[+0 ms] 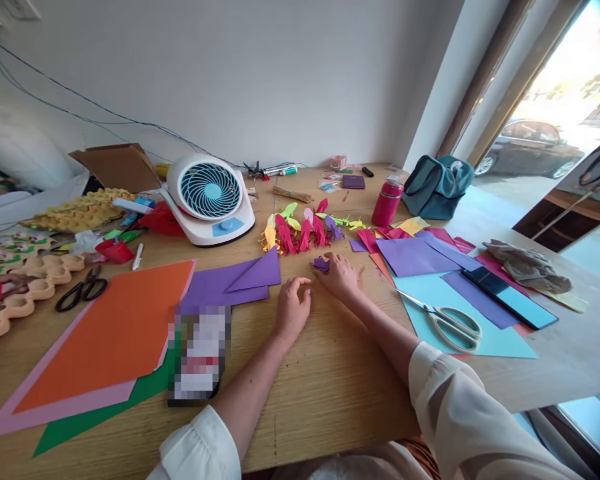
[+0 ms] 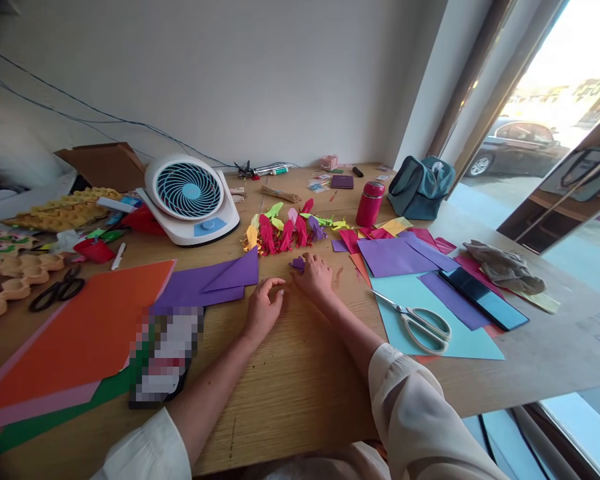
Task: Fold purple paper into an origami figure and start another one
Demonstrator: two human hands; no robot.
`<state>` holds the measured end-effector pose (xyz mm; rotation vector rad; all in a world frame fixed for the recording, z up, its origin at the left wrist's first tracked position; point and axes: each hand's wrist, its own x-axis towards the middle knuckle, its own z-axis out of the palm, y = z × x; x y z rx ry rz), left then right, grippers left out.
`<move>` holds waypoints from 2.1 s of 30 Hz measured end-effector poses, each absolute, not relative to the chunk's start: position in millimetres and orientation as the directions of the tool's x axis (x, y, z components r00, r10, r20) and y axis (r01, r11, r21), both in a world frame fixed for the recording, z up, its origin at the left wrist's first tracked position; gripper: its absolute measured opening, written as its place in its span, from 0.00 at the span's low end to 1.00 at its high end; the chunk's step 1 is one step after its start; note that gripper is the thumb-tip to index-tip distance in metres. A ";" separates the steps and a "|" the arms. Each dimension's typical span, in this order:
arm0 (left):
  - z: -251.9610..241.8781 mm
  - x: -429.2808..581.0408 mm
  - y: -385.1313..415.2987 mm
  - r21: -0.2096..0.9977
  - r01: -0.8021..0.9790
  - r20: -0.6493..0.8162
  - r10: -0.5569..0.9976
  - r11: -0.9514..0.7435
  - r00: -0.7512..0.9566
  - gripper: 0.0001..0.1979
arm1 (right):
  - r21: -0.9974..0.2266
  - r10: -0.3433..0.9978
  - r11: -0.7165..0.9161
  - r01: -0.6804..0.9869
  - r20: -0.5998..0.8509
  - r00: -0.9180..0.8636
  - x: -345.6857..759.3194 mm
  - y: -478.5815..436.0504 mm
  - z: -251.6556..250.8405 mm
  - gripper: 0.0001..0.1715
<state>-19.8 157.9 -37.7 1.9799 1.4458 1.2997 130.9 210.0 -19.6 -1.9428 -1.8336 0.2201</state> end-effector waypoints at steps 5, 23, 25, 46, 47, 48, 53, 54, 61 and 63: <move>-39.4 -19.5 158.5 0.737 0.539 0.460 0.887 -0.408 0.042 0.13 | -0.410 0.974 -0.022 0.912 0.197 0.112 130.3 222.7 -22.9 0.30; -39.5 -18.5 153.4 0.732 0.554 0.455 0.889 -0.398 0.037 0.13 | -0.391 0.886 0.348 0.852 0.435 -0.162 153.1 259.7 -30.2 0.23; -36.6 -19.6 153.5 0.705 0.569 0.484 0.874 -0.424 0.052 0.13 | -0.388 0.875 0.373 0.842 0.449 -0.181 153.9 260.0 -28.9 0.25; -2.0 -108.5 227.7 0.242 0.942 0.026 0.969 0.233 -0.246 0.40 | -0.535 0.843 0.477 0.697 0.504 -0.190 196.9 126.3 -27.1 0.13; -1.0 -109.7 228.9 0.245 0.942 0.028 0.970 0.229 -0.243 0.40 | -0.544 0.846 0.477 0.690 0.496 -0.194 196.8 127.1 -26.7 0.13; -0.2 -110.7 229.7 0.251 0.941 0.029 0.970 0.226 -0.240 0.41 | -0.550 0.850 0.476 0.686 0.488 -0.198 196.6 127.6 -26.0 0.13; 1.3 -108.9 231.7 0.270 0.934 0.010 0.969 0.235 -0.247 0.46 | -0.551 0.853 0.484 0.680 0.470 -0.226 194.7 122.7 -20.4 0.14; 1.5 -107.5 232.4 0.276 0.932 0.013 0.968 0.237 -0.250 0.47 | -0.552 0.851 0.490 0.675 0.472 -0.231 194.2 121.4 -19.4 0.13; 12.3 -102.9 229.5 0.338 0.922 0.086 0.970 0.187 -0.228 0.27 | -0.567 0.842 0.507 0.649 0.486 -0.234 192.2 118.1 -14.0 0.12; 17.7 -104.0 223.4 0.351 0.922 0.112 0.971 0.161 -0.212 0.20 | -0.563 0.836 0.515 0.647 0.496 -0.235 192.2 116.3 -15.1 0.12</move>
